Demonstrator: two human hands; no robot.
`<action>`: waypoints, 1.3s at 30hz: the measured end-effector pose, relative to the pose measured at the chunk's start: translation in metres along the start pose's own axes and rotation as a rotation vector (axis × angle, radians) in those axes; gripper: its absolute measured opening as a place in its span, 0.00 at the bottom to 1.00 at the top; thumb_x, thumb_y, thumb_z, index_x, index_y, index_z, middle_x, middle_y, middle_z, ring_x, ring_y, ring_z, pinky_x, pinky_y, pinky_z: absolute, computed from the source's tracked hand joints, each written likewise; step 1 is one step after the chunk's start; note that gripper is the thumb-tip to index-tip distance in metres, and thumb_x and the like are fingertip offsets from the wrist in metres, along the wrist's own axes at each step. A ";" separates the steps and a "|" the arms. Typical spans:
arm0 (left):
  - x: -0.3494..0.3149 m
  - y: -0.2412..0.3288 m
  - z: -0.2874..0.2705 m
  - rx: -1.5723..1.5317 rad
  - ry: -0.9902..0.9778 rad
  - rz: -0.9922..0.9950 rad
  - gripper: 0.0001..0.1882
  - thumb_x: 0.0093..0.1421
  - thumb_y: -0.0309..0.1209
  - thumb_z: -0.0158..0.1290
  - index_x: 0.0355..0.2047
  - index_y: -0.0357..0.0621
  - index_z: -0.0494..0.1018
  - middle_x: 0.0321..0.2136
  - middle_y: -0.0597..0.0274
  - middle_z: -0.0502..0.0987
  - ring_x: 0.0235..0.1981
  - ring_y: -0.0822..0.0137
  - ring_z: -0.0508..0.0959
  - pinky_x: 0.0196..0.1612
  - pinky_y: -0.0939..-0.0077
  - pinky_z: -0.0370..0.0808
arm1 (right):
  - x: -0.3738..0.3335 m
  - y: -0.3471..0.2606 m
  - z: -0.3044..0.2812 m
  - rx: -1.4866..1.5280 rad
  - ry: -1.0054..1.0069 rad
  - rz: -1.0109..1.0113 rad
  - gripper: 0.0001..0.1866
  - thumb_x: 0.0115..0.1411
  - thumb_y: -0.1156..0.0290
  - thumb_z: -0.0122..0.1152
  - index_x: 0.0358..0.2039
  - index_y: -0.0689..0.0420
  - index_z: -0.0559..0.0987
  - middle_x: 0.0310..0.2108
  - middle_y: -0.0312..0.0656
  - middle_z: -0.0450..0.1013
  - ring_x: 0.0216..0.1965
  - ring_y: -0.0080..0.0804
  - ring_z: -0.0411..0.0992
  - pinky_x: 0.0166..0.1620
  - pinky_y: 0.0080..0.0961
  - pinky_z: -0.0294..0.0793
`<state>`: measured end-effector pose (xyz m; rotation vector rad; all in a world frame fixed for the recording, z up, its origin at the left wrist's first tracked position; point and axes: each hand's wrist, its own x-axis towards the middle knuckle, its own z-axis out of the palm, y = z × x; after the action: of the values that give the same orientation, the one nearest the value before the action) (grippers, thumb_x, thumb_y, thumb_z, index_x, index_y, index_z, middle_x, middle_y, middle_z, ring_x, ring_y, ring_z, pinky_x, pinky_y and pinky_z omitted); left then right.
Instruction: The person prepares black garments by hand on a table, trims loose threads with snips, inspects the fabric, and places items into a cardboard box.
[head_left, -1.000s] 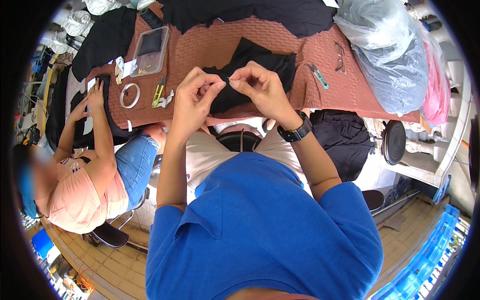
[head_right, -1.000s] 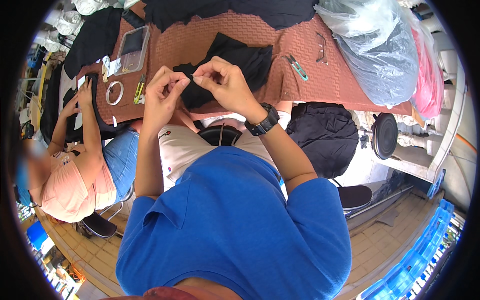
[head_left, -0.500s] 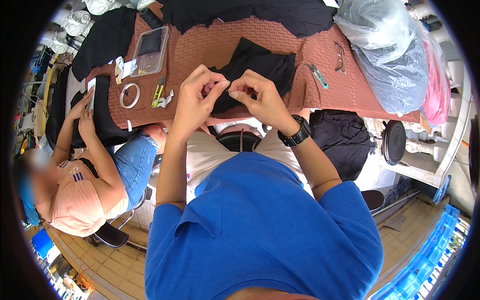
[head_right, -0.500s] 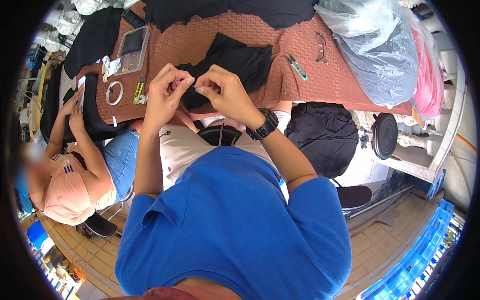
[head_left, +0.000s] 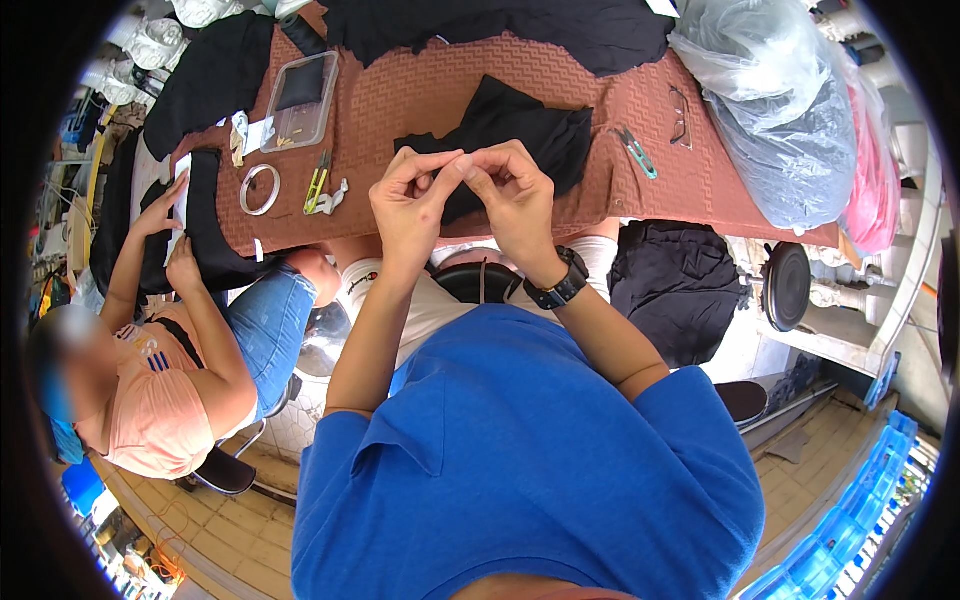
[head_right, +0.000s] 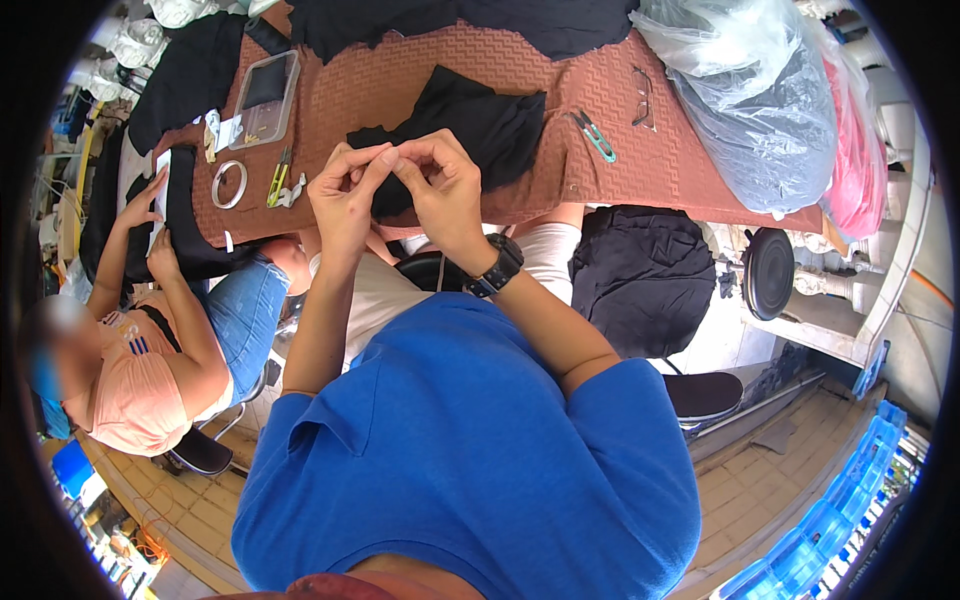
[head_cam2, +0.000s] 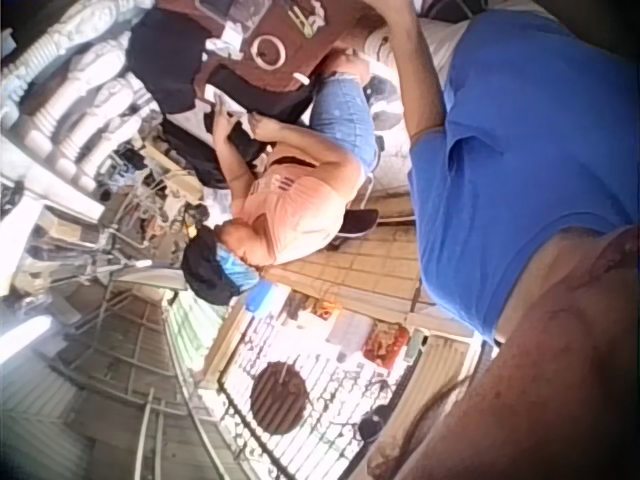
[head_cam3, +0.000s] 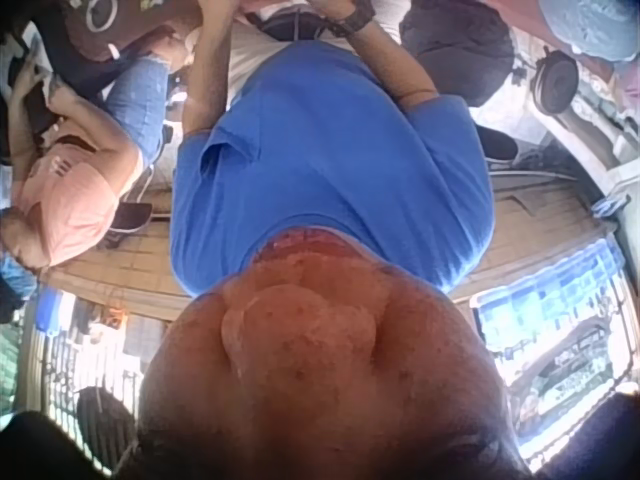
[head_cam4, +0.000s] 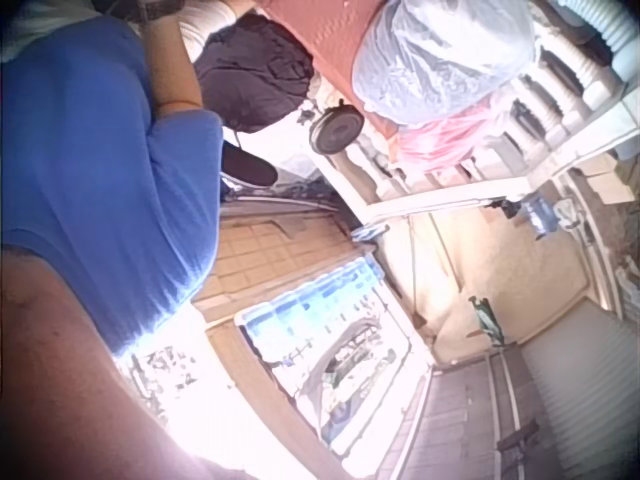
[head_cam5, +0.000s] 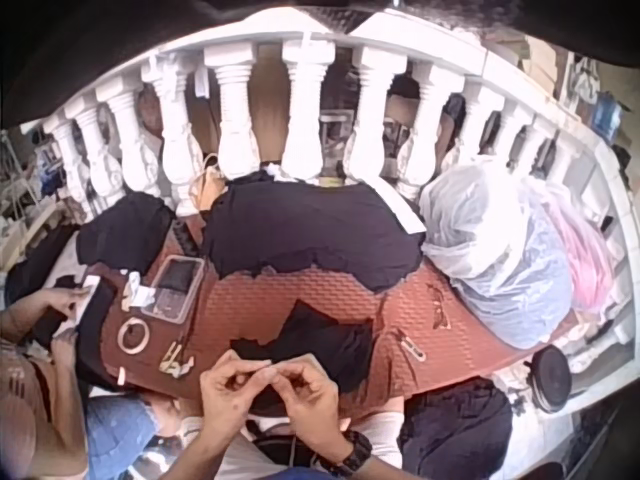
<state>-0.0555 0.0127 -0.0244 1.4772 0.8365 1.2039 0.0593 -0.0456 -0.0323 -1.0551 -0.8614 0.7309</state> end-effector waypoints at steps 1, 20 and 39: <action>-0.001 -0.001 0.002 -0.021 0.026 -0.006 0.07 0.55 0.23 0.66 0.35 0.42 0.85 0.22 0.76 0.61 0.23 0.83 0.58 0.25 0.86 0.52 | -0.001 -0.001 0.002 0.008 0.010 -0.004 0.03 0.61 0.81 0.65 0.36 0.63 0.82 0.38 0.35 0.72 0.36 0.19 0.71 0.41 0.18 0.72; -0.024 -0.001 -0.016 0.563 -0.094 0.236 0.05 0.50 0.26 0.66 0.27 0.42 0.81 0.34 0.60 0.70 0.38 0.61 0.69 0.41 0.69 0.67 | 0.026 -0.021 -0.047 0.135 -0.035 -0.026 0.06 0.70 0.71 0.56 0.42 0.59 0.75 0.31 0.42 0.77 0.30 0.24 0.75 0.35 0.22 0.78; -0.074 -0.020 -0.062 0.636 -0.211 0.015 0.03 0.47 0.23 0.61 0.21 0.39 0.77 0.35 0.60 0.71 0.41 0.58 0.68 0.46 0.66 0.66 | 0.055 -0.135 -0.255 -0.131 0.396 -0.265 0.09 0.67 0.72 0.61 0.41 0.65 0.77 0.32 0.47 0.77 0.28 0.29 0.74 0.33 0.24 0.76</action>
<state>-0.1325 -0.0340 -0.0632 2.0786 1.1221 0.7978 0.3217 -0.1516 0.0464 -1.1277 -0.6925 0.2324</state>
